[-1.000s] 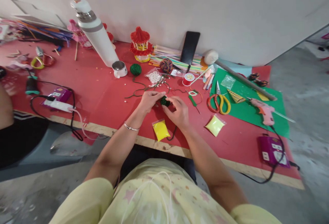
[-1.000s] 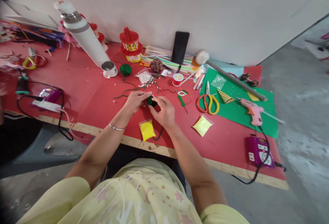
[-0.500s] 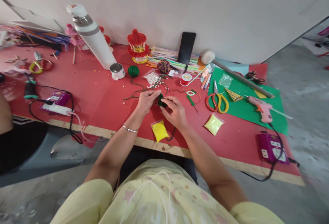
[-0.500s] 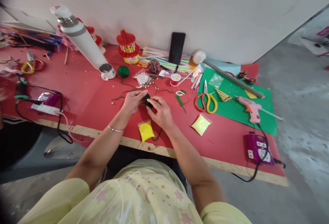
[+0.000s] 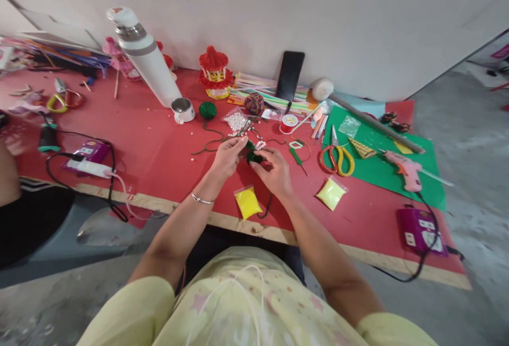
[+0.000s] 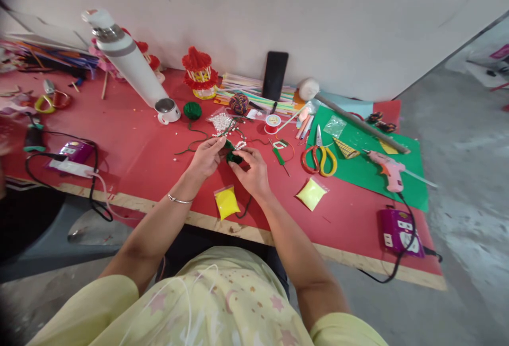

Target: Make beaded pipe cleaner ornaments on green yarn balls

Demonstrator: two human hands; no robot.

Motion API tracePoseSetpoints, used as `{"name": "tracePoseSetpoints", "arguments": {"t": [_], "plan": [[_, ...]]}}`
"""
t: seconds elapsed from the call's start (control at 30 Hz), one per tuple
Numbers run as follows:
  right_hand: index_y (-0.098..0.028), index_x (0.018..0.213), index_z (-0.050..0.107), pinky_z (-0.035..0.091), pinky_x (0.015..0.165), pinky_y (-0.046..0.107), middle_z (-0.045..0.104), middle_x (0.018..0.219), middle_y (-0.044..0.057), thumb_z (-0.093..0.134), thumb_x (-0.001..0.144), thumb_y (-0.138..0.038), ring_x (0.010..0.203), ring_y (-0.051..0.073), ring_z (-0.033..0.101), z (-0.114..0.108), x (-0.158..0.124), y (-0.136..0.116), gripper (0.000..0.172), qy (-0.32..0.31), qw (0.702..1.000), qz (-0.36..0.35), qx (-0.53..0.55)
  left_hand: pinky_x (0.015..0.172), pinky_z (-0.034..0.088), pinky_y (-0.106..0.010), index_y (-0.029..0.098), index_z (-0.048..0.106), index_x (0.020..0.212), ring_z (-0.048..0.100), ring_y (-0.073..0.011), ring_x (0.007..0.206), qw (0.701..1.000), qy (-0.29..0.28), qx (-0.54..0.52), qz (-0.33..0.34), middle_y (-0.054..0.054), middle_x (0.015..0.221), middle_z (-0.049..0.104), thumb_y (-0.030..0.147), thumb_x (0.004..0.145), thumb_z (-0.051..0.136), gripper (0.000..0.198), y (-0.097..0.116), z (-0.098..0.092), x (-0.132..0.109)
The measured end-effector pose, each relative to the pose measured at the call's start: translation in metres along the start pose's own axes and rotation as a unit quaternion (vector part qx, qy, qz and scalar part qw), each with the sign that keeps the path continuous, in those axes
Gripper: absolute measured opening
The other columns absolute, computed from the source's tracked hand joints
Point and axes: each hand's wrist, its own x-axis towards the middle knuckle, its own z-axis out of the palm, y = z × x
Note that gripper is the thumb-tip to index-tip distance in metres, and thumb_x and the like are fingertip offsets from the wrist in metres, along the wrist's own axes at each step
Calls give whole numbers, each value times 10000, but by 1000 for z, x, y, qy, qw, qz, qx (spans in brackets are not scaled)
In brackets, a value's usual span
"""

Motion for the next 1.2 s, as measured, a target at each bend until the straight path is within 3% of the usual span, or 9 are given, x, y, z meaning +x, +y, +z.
{"name": "tracePoseSetpoints", "arguments": {"t": [0.17,0.3,0.47,0.67,0.93,1.2], "plan": [[-256,1084,760,605,900,354,724,1175,55,802,828,-437,960,186,698,1,2,1,316,-11,995,45,93,655,548,-240,162,703,762,664,-118,651,1000,5,24,-1,-1,717,710,548,593,944,485,2,3,-2],[-254,1093,768,607,894,348,727,1192,58,812,818,-434,996,192,707,-1,3,-2,332,8,992,54,115,637,556,-259,163,705,797,675,-136,659,999,-1,51,-17,-11,748,716,577,590,933,516,4,3,-3],[-258,1093,775,612,915,366,731,1211,68,808,824,-411,1045,209,704,-4,4,-9,311,32,994,33,99,690,589,-289,156,731,849,718,-180,744,988,55,125,69,-30,765,730,596,654,877,503,3,1,-1],[-273,1110,764,603,964,389,732,1209,69,792,848,-379,1112,221,700,-5,4,-10,284,36,994,-9,98,674,556,-262,144,778,812,664,-152,693,975,13,206,84,-27,742,728,525,707,847,402,0,1,-3],[-280,1128,758,596,995,415,733,1212,68,783,865,-370,1161,235,690,-5,6,-4,279,42,996,-23,76,675,588,-286,128,773,822,673,-154,676,992,-20,123,11,-45,766,743,592,645,888,510,4,6,-10],[-282,1158,763,594,999,411,731,1199,75,786,869,-359,1129,231,697,-3,4,2,300,55,997,-42,25,650,571,-267,124,765,807,698,-159,674,994,-30,108,3,-63,765,751,615,691,861,514,3,5,-10]]}}
